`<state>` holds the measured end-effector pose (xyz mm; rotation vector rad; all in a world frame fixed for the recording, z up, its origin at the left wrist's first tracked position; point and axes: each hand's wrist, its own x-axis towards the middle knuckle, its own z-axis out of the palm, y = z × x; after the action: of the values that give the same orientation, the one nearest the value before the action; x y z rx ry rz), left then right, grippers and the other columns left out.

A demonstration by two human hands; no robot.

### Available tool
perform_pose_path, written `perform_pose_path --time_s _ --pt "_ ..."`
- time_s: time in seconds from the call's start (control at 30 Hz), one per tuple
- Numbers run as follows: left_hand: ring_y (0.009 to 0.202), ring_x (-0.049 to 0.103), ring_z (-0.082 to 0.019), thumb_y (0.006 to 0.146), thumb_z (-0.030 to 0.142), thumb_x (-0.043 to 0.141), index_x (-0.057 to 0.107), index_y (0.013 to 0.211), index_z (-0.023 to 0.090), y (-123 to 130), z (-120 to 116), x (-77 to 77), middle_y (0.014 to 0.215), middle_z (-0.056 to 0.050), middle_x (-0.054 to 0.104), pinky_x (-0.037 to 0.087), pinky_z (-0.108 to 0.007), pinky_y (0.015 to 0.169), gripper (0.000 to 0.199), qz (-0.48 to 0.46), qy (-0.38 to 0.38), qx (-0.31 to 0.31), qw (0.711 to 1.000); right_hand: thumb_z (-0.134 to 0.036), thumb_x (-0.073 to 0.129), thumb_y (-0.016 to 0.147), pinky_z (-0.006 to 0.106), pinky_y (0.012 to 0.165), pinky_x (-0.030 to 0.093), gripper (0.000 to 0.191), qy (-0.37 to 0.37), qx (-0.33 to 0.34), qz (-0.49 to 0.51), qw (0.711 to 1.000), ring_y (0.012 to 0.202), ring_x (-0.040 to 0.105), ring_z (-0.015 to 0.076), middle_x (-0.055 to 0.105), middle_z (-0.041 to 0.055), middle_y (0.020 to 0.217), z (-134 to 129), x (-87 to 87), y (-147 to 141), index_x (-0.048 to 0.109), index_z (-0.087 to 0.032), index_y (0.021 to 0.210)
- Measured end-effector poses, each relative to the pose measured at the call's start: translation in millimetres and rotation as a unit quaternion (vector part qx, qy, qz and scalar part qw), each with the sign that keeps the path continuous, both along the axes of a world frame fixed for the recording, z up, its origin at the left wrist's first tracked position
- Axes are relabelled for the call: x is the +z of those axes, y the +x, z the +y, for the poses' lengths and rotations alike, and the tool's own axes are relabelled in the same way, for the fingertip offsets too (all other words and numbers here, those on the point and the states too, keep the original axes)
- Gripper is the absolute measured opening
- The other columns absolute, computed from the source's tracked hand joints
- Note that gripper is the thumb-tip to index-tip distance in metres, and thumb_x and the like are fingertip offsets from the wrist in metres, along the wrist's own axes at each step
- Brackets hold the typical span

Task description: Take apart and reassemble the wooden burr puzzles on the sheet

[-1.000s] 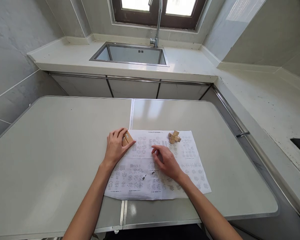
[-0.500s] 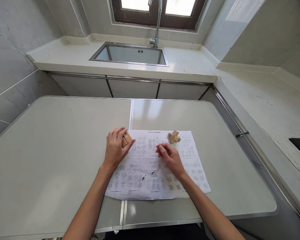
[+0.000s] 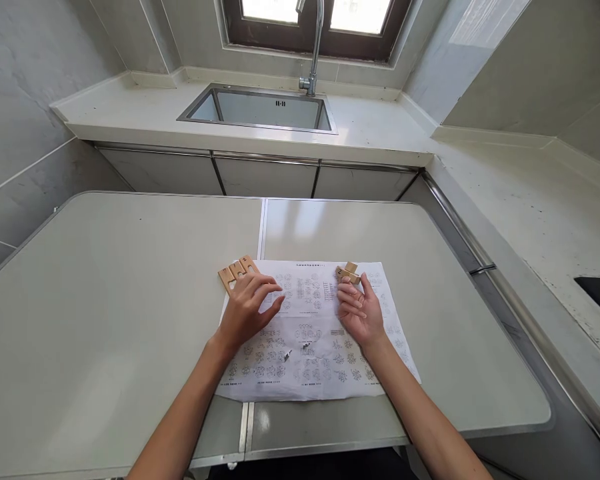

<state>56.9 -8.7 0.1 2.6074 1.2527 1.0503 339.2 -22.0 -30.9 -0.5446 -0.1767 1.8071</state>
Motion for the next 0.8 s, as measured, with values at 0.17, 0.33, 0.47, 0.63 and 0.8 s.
perform_pose_path --time_s 0.17,0.33,0.47,0.63,0.8 --pt "0.099 0.069 -0.024 0.098 0.025 0.068 0.068 0.103 0.022 2.4 -0.4 -1.3 0.103 -0.007 0.076 0.052 -0.042 0.092 0.007 0.009 0.013 -0.014 1.0 -0.033 0.054 0.109 0.01 0.032 0.041 0.011 0.028 0.024 0.16 0.986 0.047 0.047 0.008 0.053 -0.0072 0.068 -0.1 -10.0 4.9 0.054 -0.022 0.107" --pt "0.097 0.069 -0.025 0.097 0.024 0.069 0.068 0.103 0.021 4.0 -1.0 -0.6 0.101 -0.007 0.076 0.053 -0.042 0.09 0.006 0.008 0.021 -0.025 0.999 -0.03 0.051 0.11 0.009 0.034 0.043 0.01 0.04 0.032 0.205 0.977 0.047 0.051 0.0065 0.055 -0.0089 0.066 0.3 -13.0 5.8 0.051 -0.023 0.102" --pt "0.096 0.068 -0.024 0.098 0.024 0.068 0.068 0.101 0.021 5.3 -1.0 -0.8 0.1 -0.007 0.076 0.053 -0.041 0.09 0.004 0.004 0.011 -0.031 0.999 -0.026 0.047 0.111 0.008 0.035 0.044 0.017 0.046 0.041 0.221 0.973 0.046 0.053 0.0049 0.056 -0.0092 0.066 -0.1 -10.2 5.3 0.047 -0.023 0.094" --pt "0.095 0.069 -0.025 0.098 0.025 0.067 0.069 0.1 0.022 7.0 -1.7 -2.0 0.099 -0.006 0.076 0.052 -0.041 0.089 0.004 0.006 -0.017 -0.035 0.999 -0.029 0.046 0.111 0.008 0.029 0.034 0.028 0.057 0.078 0.18 0.979 0.039 0.044 0.0041 0.052 -0.0088 0.063 -3.1 -2.3 -1.0 0.043 -0.023 0.084" --pt "0.102 0.068 -0.024 0.101 0.029 0.064 0.069 0.108 0.021 13.4 -7.9 0.7 0.106 -0.007 0.074 0.053 -0.04 0.093 0.012 -0.081 -0.121 -0.052 0.988 -0.048 0.053 0.106 0.012 0.026 0.03 0.038 0.124 0.247 -0.026 0.961 0.032 0.032 0.0046 0.051 -0.0091 0.057 -12.1 0.1 -17.1 0.044 -0.022 0.079"
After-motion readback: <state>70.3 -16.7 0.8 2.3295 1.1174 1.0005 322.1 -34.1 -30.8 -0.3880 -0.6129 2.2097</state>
